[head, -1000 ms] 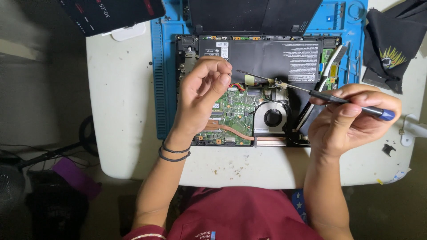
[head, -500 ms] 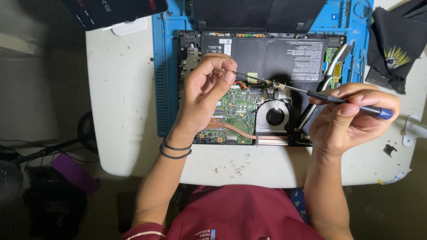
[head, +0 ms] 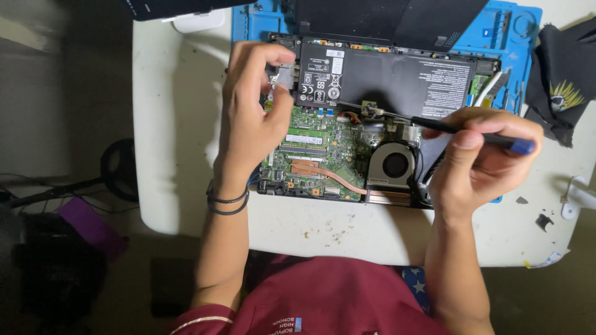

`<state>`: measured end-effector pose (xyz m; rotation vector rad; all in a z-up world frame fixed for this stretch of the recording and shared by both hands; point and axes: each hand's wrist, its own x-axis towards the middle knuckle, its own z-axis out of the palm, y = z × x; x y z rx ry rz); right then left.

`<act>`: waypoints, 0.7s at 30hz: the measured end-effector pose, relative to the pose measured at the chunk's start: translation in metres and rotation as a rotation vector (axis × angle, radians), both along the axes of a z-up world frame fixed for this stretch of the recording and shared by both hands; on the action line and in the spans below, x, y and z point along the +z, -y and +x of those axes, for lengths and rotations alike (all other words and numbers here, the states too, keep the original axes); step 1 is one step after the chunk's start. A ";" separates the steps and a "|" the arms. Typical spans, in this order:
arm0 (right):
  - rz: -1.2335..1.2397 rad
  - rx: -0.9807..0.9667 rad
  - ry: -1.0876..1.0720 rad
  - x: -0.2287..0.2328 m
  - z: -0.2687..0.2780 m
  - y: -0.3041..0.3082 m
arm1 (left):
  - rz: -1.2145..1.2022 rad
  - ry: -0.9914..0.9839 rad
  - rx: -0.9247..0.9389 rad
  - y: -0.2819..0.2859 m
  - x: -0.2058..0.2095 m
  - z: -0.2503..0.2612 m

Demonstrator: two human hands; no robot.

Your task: The person reconnects internal cables and components inside a disassembled laptop, then closes the back cover and secures it with screws. The task involves careful handling of delicate connectors and precise screw placement.

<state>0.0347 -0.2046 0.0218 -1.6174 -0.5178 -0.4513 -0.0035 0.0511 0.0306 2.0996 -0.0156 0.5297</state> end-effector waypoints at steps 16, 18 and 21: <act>-0.315 0.223 0.118 0.012 0.002 -0.054 | 0.306 -0.229 0.020 -0.024 -0.046 -0.011; -0.361 0.206 0.133 0.015 0.002 -0.056 | 0.318 -0.196 0.017 -0.023 -0.050 -0.011; -0.402 0.229 0.115 0.024 0.004 -0.058 | 0.343 -0.205 0.029 -0.019 -0.049 -0.011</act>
